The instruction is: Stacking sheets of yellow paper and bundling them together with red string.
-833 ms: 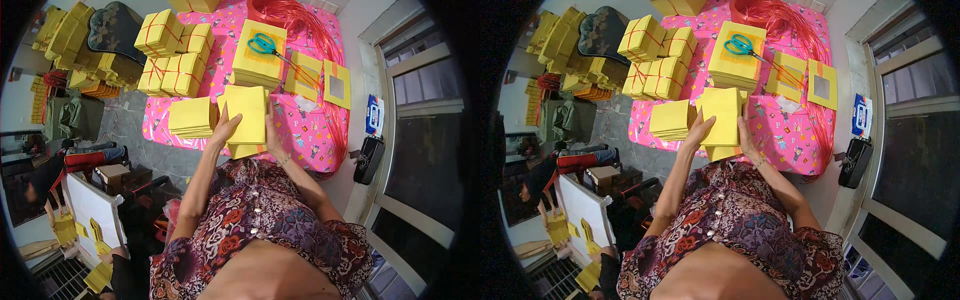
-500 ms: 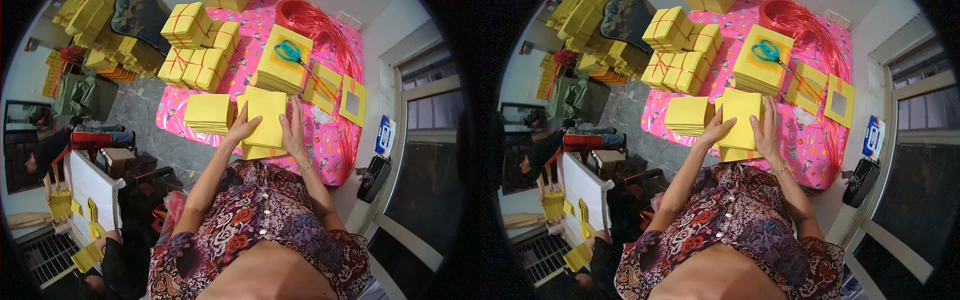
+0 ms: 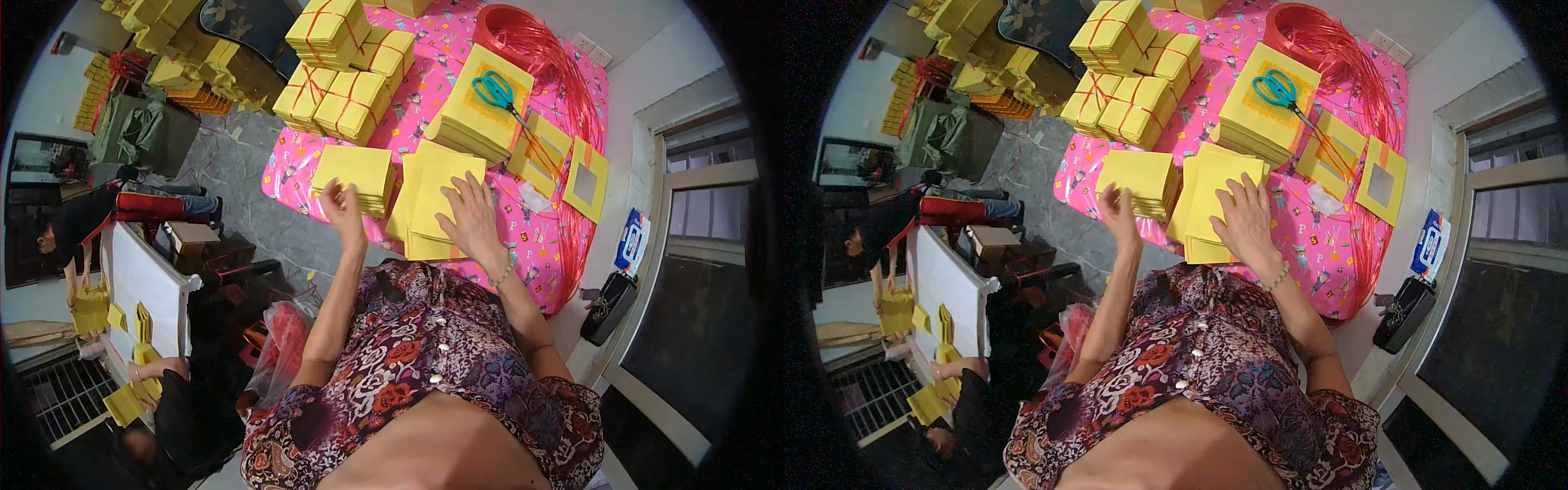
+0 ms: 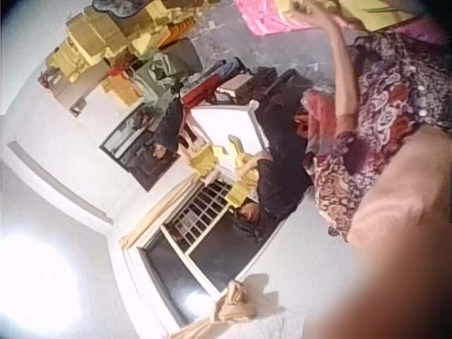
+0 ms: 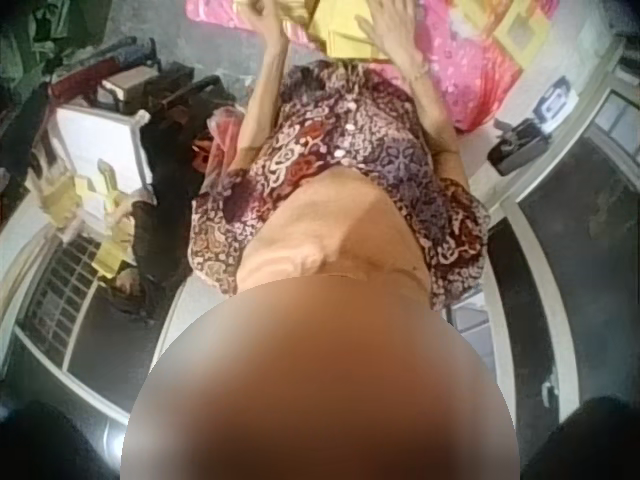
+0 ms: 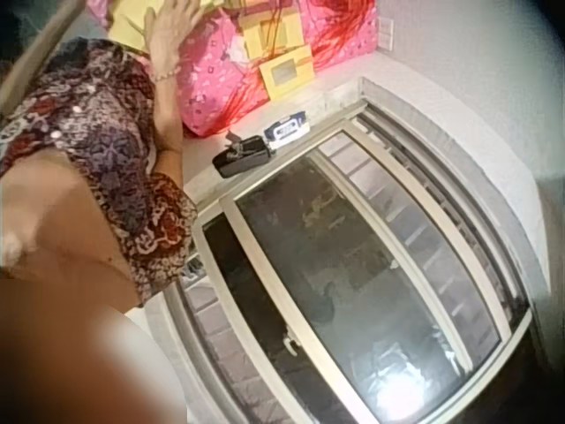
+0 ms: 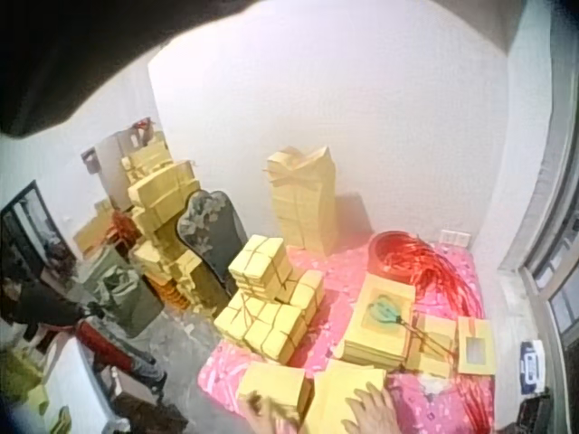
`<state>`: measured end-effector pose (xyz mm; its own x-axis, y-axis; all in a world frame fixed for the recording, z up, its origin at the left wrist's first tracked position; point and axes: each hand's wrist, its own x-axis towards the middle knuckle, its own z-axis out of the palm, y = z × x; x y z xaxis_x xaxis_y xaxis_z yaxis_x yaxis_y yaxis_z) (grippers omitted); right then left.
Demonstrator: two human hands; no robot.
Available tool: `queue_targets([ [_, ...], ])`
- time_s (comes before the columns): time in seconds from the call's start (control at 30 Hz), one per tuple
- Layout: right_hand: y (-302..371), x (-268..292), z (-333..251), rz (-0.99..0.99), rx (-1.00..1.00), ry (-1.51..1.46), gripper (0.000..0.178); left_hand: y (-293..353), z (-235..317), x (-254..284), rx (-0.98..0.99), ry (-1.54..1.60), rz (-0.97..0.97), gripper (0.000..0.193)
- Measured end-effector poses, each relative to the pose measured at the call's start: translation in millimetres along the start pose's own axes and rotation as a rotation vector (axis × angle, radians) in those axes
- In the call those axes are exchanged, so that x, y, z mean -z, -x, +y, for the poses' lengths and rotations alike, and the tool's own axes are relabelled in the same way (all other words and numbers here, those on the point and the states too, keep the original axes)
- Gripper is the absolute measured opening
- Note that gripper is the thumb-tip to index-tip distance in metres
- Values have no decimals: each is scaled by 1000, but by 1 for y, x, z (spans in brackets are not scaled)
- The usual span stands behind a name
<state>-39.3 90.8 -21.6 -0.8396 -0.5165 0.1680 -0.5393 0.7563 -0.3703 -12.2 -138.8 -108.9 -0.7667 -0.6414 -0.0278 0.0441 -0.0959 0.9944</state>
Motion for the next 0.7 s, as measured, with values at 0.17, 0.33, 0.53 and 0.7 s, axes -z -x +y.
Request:
queue_targets([
  [0.17, 2, -1, -1, 15, 6, 15, 45, -21, -32, 24, 503, 215, 477, 52],
  [0.33, 3, -1, 0, 7, 7, 6, 45, -46, -70, 25, 841, 418, 144, 52],
  [0.53, 4, -1, 1, 8, 11, -10, 45, -56, -113, 32, 880, 426, 196, 42],
  [0.7, 5, -2, 2, 13, 3, -19, 45, -54, -109, 35, 874, 440, 190, 40],
])
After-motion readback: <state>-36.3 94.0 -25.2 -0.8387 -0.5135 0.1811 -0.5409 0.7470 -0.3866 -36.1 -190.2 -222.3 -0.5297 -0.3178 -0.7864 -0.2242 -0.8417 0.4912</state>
